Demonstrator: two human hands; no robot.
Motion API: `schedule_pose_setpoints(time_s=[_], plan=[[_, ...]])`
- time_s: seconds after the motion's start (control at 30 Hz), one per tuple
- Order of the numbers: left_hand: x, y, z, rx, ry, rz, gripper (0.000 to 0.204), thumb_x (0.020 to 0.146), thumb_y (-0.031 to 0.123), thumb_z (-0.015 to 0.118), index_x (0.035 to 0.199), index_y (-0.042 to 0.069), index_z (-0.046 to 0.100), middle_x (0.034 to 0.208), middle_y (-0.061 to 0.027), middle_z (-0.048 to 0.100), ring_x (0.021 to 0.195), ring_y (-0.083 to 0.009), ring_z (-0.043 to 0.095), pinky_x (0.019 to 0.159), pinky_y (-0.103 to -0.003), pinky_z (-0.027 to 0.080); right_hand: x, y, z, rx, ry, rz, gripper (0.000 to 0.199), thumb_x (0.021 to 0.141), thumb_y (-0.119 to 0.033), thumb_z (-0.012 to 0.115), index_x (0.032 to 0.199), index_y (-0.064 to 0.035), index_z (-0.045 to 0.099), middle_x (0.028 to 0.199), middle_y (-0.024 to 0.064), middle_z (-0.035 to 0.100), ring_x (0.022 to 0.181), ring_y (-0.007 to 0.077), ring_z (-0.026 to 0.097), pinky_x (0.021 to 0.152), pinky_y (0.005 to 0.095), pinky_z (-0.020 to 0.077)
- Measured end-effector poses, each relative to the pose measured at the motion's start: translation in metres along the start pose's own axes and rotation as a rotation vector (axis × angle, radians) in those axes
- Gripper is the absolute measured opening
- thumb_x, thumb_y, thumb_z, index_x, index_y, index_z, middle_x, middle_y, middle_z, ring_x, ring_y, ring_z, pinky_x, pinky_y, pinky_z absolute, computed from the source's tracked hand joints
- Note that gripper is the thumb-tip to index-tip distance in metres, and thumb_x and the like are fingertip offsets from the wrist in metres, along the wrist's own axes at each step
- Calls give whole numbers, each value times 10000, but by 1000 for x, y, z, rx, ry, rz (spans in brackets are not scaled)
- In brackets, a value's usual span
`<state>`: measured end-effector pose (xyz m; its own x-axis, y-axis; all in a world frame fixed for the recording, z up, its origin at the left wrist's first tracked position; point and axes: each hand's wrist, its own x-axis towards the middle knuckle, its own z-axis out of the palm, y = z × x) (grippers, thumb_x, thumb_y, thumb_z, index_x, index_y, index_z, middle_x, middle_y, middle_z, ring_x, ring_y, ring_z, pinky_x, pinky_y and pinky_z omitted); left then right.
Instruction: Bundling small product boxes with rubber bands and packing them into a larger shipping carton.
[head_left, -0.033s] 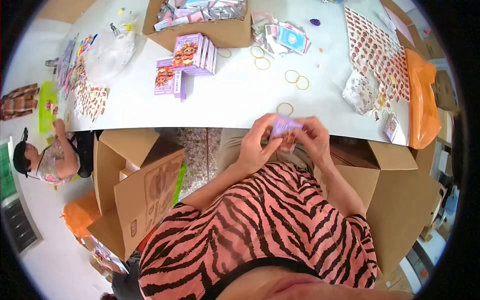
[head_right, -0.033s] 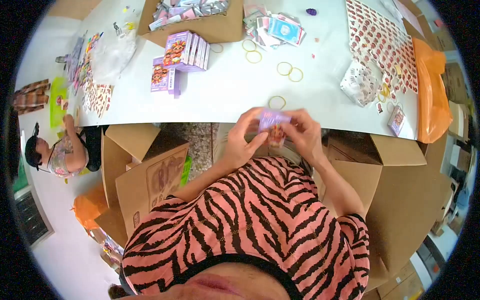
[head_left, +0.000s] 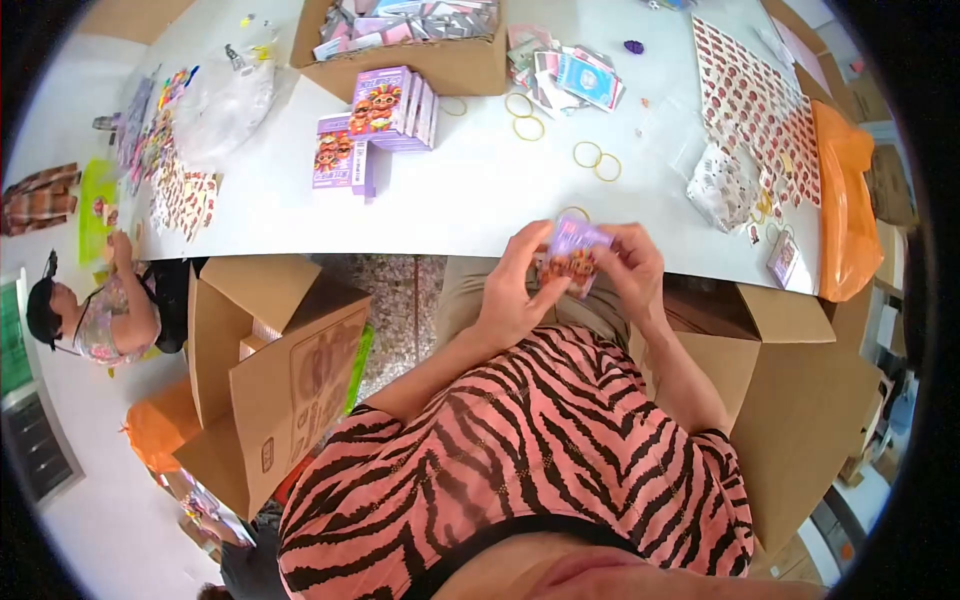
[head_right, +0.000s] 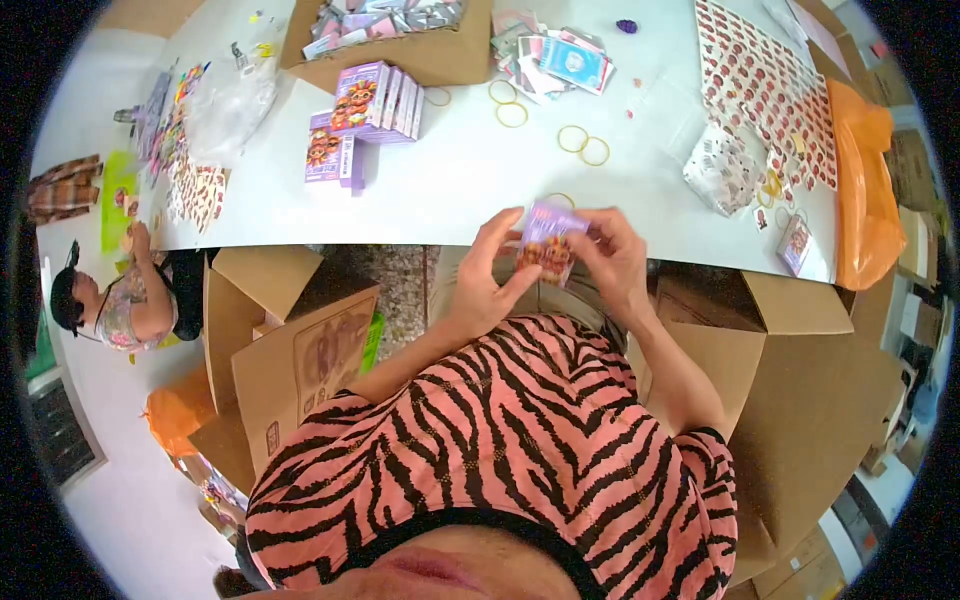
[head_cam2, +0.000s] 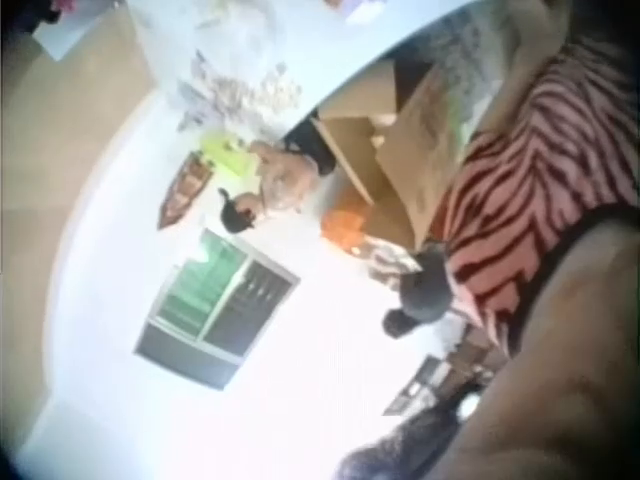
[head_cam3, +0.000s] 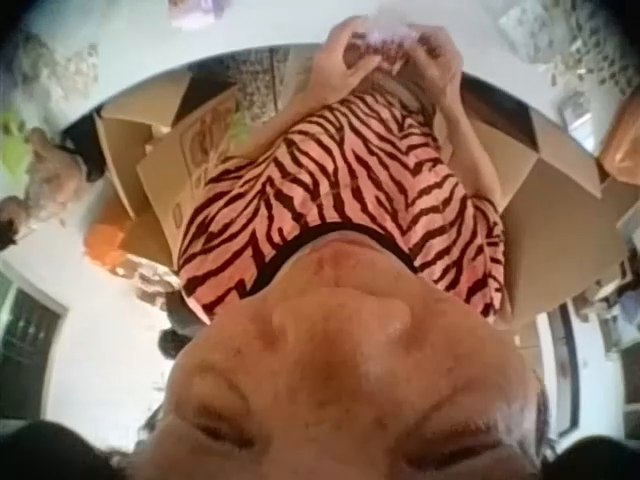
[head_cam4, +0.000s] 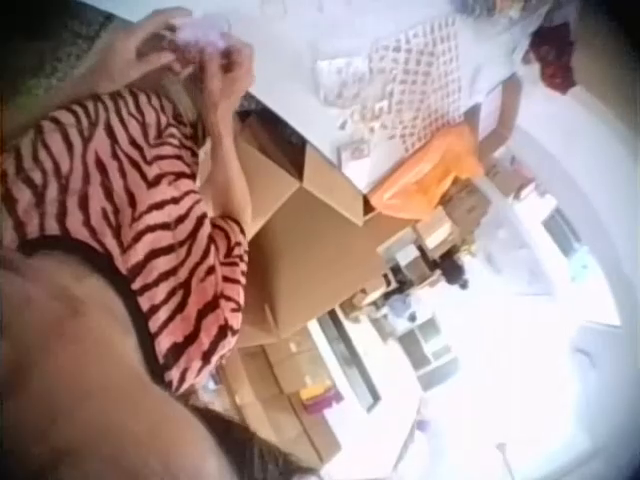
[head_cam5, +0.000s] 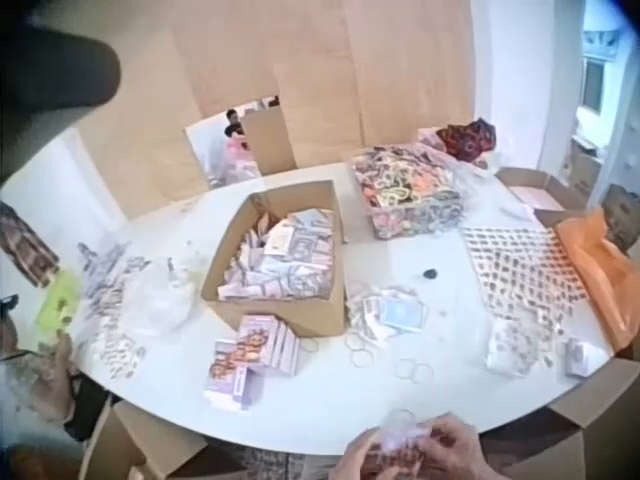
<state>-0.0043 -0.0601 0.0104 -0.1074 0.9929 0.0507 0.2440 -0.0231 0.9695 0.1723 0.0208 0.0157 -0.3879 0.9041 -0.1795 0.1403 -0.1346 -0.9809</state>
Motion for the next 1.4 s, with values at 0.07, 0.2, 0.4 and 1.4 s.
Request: schedule_pose_setpoints(time_s=[0.07, 0.2, 0.4, 1.4], plan=[[10, 10, 0, 187, 96, 129, 633, 816, 172, 702, 1347, 15, 395, 1345, -203, 421, 1149, -304, 531, 889, -374, 490, 19, 2, 6, 75, 51, -64, 204, 879, -42, 611, 1065, 26, 562, 906, 43, 599, 782, 69, 549, 712, 218, 473], [22, 16, -4, 364, 160, 142, 877, 687, 159, 777, 1416, 68, 298, 1352, -227, 389, 1174, -390, 486, 914, -391, 468, 34, -5, 30, 130, 28, -171, 212, 880, -36, 606, 1077, 23, 554, 919, 43, 601, 792, 74, 555, 721, 224, 478], [44, 18, -60, 150, 360, 95, 813, 671, 38, 755, 1383, 28, 364, 1131, -133, 556, 884, -217, 606, 747, -310, 517, 36, -36, 54, 245, -31, -190, 252, 903, -49, 554, 1148, 8, 538, 1000, 79, 608, 805, 98, 589, 730, 252, 498], [151, 3, -198, -94, 319, -468, 615, 802, 254, 716, 1262, 5, 393, 1074, -130, 592, 906, -163, 612, 756, -313, 506, 192, 30, 156, -22, -157, -11, 468, 855, -348, 563, 1163, 4, 536, 1050, 161, 625, 939, 283, 612, 820, 350, 475]])
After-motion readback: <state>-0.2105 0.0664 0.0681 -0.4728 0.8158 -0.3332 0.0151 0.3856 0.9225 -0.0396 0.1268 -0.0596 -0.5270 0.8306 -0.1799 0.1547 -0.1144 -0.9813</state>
